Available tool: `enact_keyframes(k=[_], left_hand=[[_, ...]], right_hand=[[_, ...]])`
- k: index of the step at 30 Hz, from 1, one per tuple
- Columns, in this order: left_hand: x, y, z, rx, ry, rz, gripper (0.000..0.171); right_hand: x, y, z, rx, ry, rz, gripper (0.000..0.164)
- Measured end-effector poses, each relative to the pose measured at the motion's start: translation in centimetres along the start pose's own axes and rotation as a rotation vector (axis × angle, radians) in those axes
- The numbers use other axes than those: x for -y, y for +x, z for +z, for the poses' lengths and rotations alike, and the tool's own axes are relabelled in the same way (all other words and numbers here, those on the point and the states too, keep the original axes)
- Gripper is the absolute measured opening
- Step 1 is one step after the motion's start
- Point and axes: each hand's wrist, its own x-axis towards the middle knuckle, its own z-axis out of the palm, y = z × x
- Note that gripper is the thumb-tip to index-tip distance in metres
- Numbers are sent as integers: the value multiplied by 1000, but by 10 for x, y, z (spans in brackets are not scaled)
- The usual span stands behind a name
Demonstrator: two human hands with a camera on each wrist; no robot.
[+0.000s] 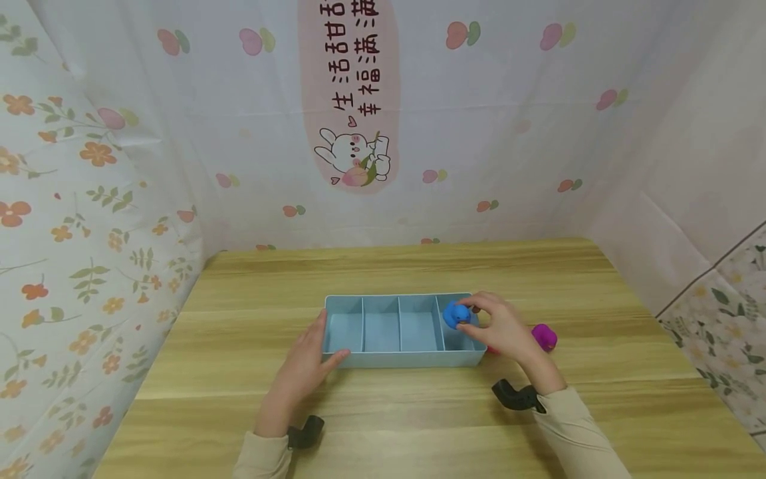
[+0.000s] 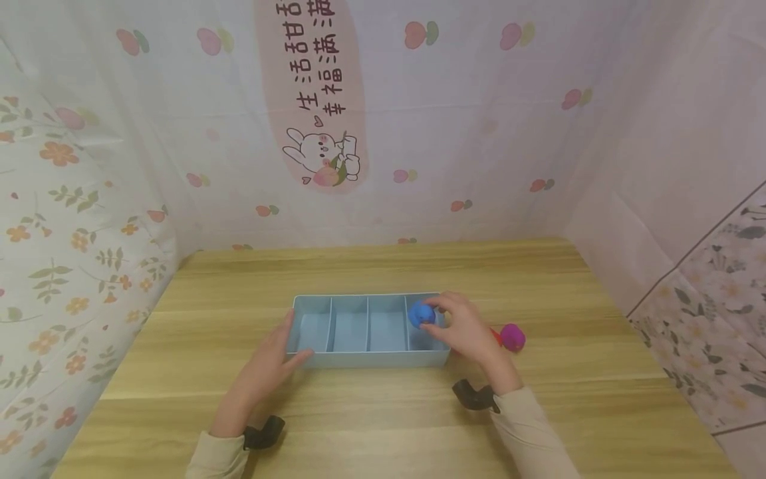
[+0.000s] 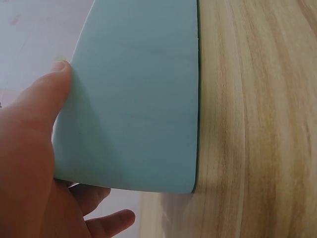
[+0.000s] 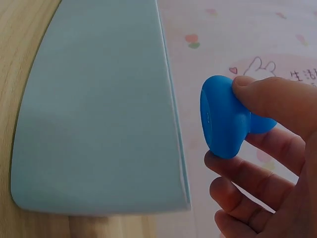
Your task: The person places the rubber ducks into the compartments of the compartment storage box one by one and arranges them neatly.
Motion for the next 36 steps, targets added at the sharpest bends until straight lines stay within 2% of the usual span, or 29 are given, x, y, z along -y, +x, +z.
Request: enact_keyframes(k=[17, 24, 36], left_hand=[[3, -1, 2, -29, 16, 32, 92], [1, 0, 2, -40, 12, 46, 93], [2, -1, 1, -6, -15, 17, 97]], right_hand=[[8, 6, 15, 50, 20, 19, 35], [13, 9, 21, 50, -5, 27, 35], [19, 17, 33, 39, 39, -10, 36]])
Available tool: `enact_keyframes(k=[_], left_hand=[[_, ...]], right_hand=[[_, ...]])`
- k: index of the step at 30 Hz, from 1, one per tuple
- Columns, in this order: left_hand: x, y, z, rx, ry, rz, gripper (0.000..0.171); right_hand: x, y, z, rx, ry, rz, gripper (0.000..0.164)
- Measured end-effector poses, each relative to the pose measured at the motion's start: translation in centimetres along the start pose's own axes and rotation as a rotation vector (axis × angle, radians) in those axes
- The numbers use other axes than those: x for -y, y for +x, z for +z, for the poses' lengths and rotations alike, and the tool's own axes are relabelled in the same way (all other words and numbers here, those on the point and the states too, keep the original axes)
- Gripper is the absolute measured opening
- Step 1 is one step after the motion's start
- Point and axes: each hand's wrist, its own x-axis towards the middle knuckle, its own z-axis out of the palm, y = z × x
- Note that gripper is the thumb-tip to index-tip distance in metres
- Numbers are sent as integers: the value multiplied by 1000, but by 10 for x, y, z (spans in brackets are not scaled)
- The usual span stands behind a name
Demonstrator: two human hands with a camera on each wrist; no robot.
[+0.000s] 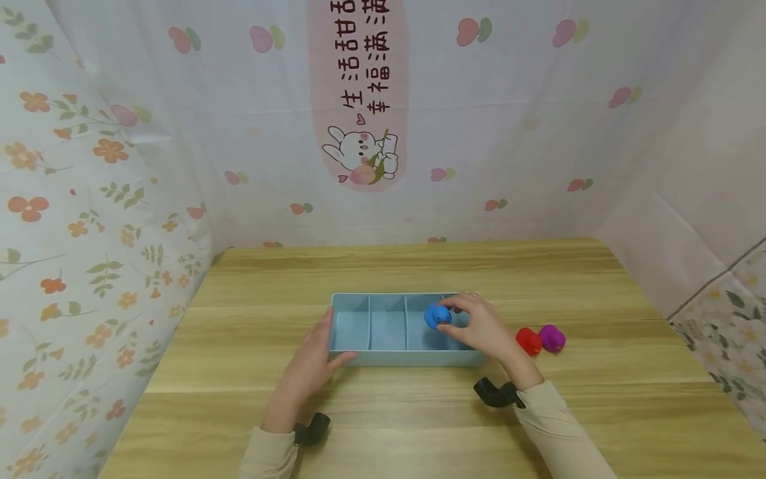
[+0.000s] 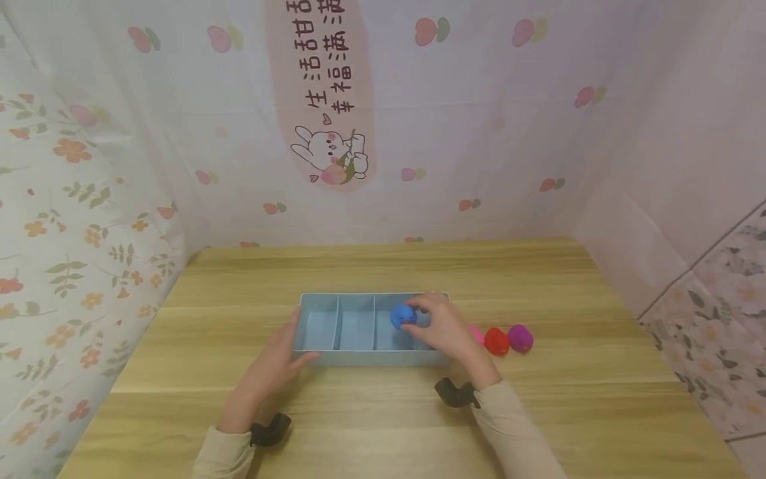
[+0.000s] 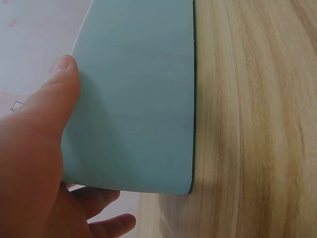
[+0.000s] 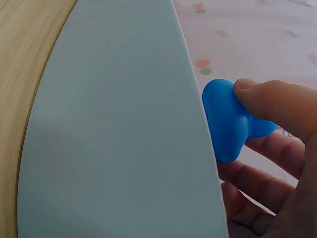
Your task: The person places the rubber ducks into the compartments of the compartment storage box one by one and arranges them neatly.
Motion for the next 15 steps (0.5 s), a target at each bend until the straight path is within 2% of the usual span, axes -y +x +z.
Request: enact_keyframes(k=[15], left_hand=[[0, 2, 1, 7, 2, -7, 96]], right_hand=[[6, 12, 9, 10, 20, -11, 36]])
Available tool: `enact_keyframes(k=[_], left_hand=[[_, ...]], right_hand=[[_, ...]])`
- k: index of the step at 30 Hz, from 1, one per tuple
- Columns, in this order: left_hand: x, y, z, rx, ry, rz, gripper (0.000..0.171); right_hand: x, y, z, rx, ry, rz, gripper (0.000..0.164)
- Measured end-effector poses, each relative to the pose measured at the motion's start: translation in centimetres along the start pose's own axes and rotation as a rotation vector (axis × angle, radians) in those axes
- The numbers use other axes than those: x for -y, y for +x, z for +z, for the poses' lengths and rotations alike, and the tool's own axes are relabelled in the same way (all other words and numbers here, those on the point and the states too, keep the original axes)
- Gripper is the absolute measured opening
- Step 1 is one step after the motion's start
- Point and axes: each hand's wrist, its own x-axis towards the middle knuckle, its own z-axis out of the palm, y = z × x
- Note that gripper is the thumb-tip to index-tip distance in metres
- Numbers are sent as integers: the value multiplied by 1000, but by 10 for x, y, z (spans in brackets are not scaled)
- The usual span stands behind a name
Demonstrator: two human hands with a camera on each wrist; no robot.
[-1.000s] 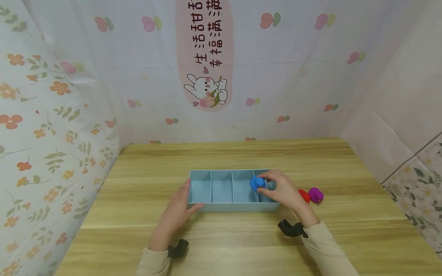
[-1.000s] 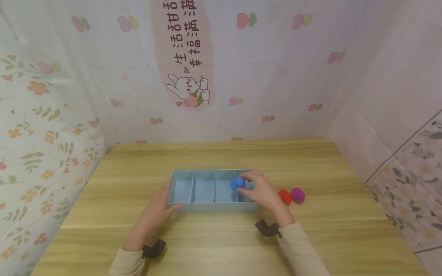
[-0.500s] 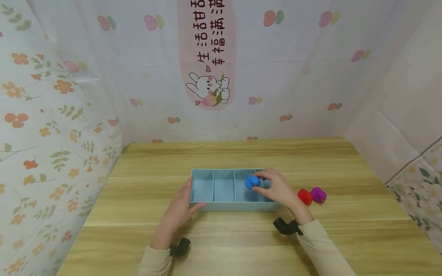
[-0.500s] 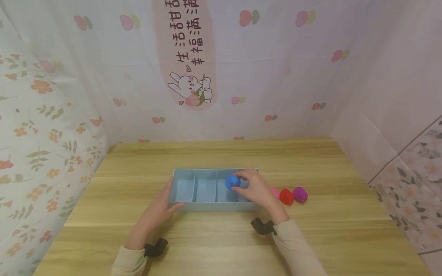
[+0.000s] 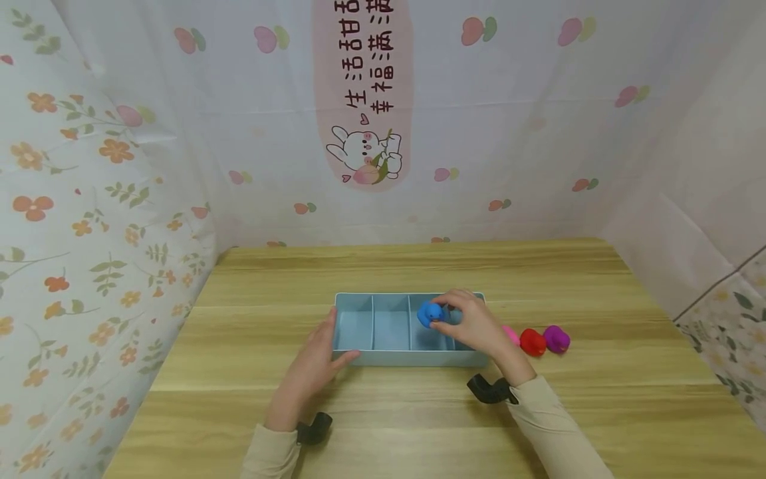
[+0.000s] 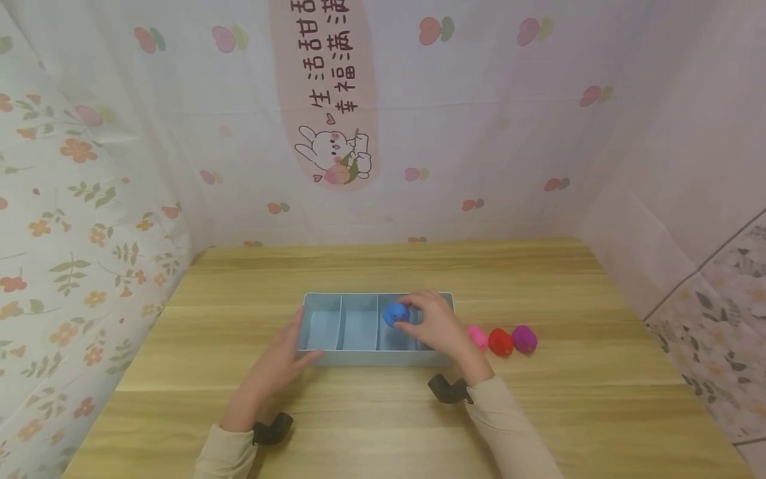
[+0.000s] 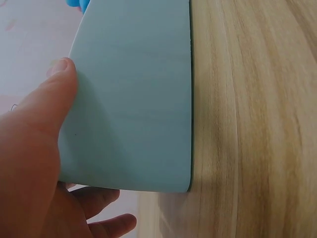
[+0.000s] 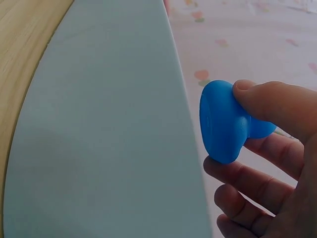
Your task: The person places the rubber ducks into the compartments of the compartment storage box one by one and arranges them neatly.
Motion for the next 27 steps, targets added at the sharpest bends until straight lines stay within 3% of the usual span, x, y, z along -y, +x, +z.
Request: enact_keyframes(k=[27], left_hand=[[0, 1, 1, -2, 10, -1, 95]], right_hand=[[22, 24, 21, 11, 7, -52, 37]])
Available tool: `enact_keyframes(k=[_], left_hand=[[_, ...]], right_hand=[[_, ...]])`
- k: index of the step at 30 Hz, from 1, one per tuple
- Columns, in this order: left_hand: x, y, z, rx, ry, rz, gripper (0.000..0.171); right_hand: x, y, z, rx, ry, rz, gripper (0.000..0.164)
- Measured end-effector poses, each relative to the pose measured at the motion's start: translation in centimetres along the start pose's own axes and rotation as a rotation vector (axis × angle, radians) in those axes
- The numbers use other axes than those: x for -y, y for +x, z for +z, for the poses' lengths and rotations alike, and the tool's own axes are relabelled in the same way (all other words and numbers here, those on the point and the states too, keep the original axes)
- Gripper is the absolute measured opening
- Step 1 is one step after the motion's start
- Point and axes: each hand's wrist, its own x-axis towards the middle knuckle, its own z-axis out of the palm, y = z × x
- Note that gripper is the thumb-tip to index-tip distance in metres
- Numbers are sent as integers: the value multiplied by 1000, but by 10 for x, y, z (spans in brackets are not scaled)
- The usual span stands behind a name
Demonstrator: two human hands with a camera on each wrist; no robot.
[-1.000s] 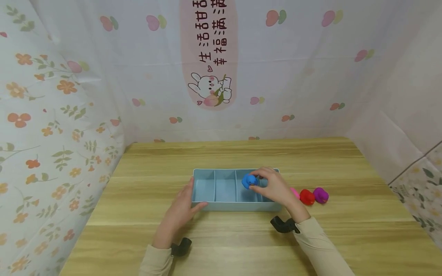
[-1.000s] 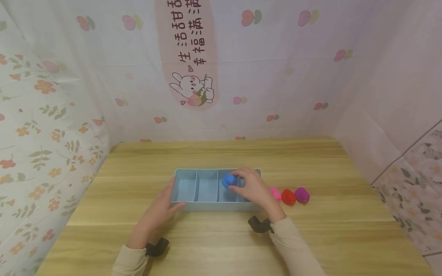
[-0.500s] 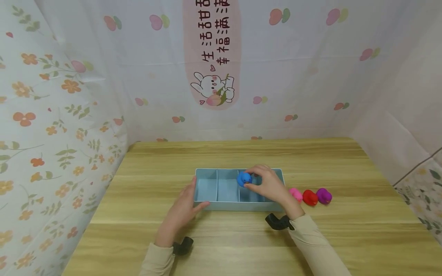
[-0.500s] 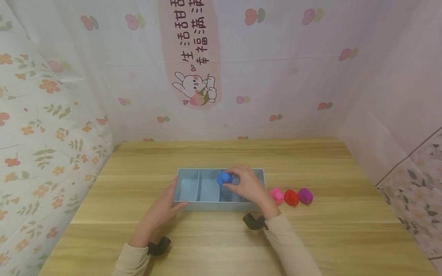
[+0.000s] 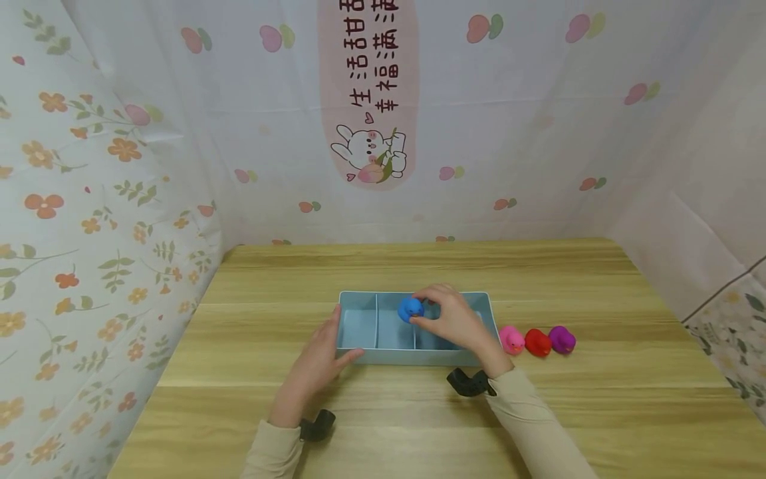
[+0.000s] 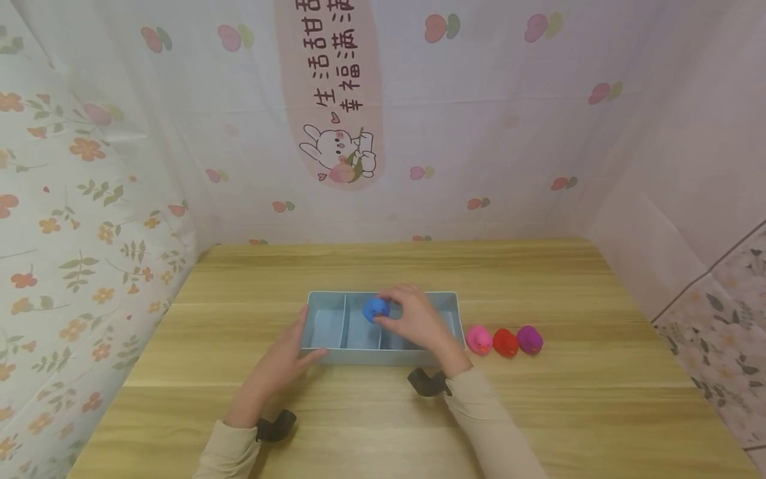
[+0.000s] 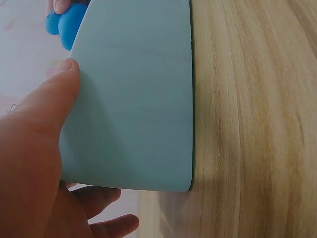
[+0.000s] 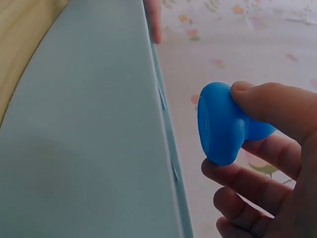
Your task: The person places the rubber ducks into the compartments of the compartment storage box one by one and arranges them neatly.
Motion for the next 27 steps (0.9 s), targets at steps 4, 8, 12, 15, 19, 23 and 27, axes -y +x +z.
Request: enact_keyframes(k=[4, 8, 12, 15, 19, 23, 27], left_hand=[[1, 0, -1, 3, -1, -6, 95], [1, 0, -1, -2, -14, -4, 94], [1, 0, -1, 2, -23, -1, 95], [2, 0, 0, 9, -18, -4, 95], [2, -1, 0, 8, -17, -5, 94], [1, -2, -1, 13, -18, -11, 95], [1, -2, -1, 12, -18, 2, 94]], right_hand=[[5, 4, 4, -3, -12, -13, 37], [7, 8, 7, -4, -8, -31, 36], [9, 10, 11, 9, -12, -31, 35], [12, 12, 15, 31, -13, -17, 35], [18, 15, 20, 53, 18, -17, 35], [25, 20, 25, 58, 28, -25, 35], [30, 24, 29, 55, 25, -26, 36]])
